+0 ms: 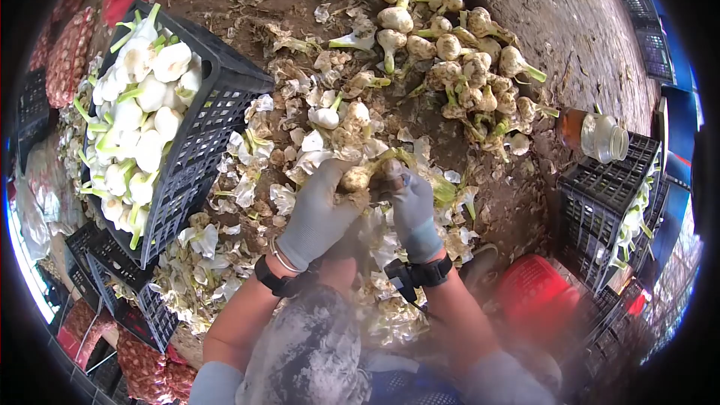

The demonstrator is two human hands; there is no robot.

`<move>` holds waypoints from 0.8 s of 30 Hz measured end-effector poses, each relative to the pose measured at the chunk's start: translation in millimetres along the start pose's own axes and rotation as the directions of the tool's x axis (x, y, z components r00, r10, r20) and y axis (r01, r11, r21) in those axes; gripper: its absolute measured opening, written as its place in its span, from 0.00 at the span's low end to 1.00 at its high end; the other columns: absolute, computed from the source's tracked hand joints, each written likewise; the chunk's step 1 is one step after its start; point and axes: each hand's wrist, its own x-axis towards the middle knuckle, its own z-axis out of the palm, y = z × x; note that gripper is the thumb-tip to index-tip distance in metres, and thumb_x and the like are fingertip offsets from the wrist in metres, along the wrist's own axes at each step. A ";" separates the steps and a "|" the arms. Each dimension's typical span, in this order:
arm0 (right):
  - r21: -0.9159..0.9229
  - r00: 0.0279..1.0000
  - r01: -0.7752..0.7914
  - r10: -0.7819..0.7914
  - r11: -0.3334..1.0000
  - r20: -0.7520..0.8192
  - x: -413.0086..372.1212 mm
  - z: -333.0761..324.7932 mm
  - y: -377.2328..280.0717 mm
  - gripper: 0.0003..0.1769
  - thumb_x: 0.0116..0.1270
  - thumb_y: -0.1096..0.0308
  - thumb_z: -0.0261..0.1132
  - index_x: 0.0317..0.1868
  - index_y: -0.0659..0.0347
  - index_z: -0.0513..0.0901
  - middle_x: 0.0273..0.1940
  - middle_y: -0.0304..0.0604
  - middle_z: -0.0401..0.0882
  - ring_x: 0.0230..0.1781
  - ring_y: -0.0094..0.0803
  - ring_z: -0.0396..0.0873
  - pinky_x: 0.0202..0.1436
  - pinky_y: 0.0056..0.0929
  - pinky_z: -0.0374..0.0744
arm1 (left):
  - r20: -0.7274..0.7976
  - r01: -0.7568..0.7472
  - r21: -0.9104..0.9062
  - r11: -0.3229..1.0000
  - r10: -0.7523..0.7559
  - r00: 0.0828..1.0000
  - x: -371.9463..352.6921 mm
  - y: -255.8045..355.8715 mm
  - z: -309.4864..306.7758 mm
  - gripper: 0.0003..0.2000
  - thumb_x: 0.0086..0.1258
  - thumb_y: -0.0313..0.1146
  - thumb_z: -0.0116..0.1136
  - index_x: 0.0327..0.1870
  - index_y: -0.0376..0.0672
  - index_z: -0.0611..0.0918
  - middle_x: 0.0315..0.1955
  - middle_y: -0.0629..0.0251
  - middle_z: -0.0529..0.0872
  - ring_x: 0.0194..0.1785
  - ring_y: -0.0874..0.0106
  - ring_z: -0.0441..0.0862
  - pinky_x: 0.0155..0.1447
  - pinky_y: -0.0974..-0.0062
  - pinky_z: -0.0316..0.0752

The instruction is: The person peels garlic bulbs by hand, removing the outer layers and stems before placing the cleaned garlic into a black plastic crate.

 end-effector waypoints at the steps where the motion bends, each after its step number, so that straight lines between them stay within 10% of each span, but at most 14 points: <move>1: -0.135 0.995 0.099 -0.101 0.986 -0.011 4.2 0.1 2.3 0.21 0.72 0.57 0.68 0.27 0.65 0.76 0.22 0.34 0.74 0.23 0.21 0.61 0.26 0.29 0.65 | 0.005 0.000 0.000 1.000 0.000 1.000 0.0 1.8 1.4 0.23 0.64 0.24 0.63 0.62 0.35 0.75 0.48 0.62 0.82 0.51 0.73 0.79 0.58 0.75 0.75; 3: -0.466 0.974 0.221 -0.220 0.857 0.057 4.7 -3.7 -3.4 0.24 0.72 0.56 0.68 0.25 0.64 0.73 0.22 0.30 0.69 0.24 0.19 0.59 0.26 0.27 0.64 | -0.056 -0.180 0.391 0.903 0.219 0.974 -2.2 6.9 3.8 0.23 0.63 0.24 0.64 0.61 0.36 0.76 0.48 0.59 0.81 0.53 0.72 0.79 0.59 0.74 0.74; 10: -0.286 0.995 0.037 -0.008 0.958 0.103 -1.8 -3.2 -27.9 0.22 0.72 0.63 0.69 0.24 0.64 0.71 0.23 0.27 0.65 0.26 0.16 0.60 0.27 0.24 0.64 | -0.050 -0.025 0.043 0.999 0.027 0.998 2.0 12.7 -0.4 0.23 0.64 0.23 0.63 0.61 0.36 0.77 0.47 0.59 0.80 0.51 0.70 0.80 0.59 0.75 0.74; 12: 0.131 0.980 -0.186 0.174 0.974 0.095 -9.6 2.7 -38.9 0.13 0.71 0.66 0.69 0.32 0.65 0.79 0.29 0.28 0.75 0.29 0.15 0.67 0.32 0.21 0.71 | -0.065 -0.028 -0.211 0.977 0.014 0.998 4.3 11.7 -1.6 0.22 0.65 0.23 0.62 0.62 0.36 0.77 0.47 0.62 0.81 0.50 0.72 0.80 0.57 0.75 0.74; 16: 0.078 0.970 -0.133 0.114 0.988 0.214 5.5 -10.9 -27.9 0.08 0.73 0.72 0.64 0.45 0.69 0.83 0.38 0.38 0.84 0.37 0.22 0.81 0.40 0.24 0.80 | -0.032 -0.160 0.110 0.981 0.164 0.986 5.2 4.9 -5.0 0.22 0.66 0.23 0.62 0.63 0.35 0.76 0.49 0.64 0.80 0.50 0.76 0.79 0.56 0.76 0.75; 20: -0.005 0.968 -0.086 0.084 0.996 0.238 -3.5 3.4 -49.4 0.08 0.67 0.79 0.64 0.45 0.68 0.84 0.38 0.37 0.83 0.36 0.21 0.79 0.41 0.24 0.78 | -0.057 0.015 -0.233 0.972 -0.029 0.998 4.9 11.7 -8.6 0.20 0.75 0.34 0.59 0.64 0.38 0.76 0.47 0.65 0.82 0.47 0.76 0.80 0.53 0.79 0.75; 22: 0.109 0.967 -0.088 0.058 0.990 0.249 -3.3 1.4 -47.8 0.08 0.63 0.79 0.67 0.43 0.66 0.85 0.34 0.32 0.80 0.34 0.19 0.75 0.39 0.23 0.75 | 0.148 0.310 -0.718 0.623 -0.298 0.943 2.3 18.0 -15.8 0.20 0.81 0.44 0.52 0.64 0.41 0.77 0.42 0.69 0.83 0.41 0.79 0.81 0.42 0.80 0.77; 24: -0.244 0.872 0.389 -0.269 0.888 0.410 5.9 -6.7 -39.5 0.12 0.57 0.83 0.65 0.42 0.63 0.85 0.34 0.39 0.80 0.37 0.28 0.80 0.41 0.28 0.77 | 0.352 0.463 -0.667 0.584 -0.300 0.887 6.1 7.4 -33.0 0.20 0.81 0.47 0.50 0.62 0.40 0.78 0.40 0.70 0.83 0.37 0.81 0.80 0.37 0.80 0.76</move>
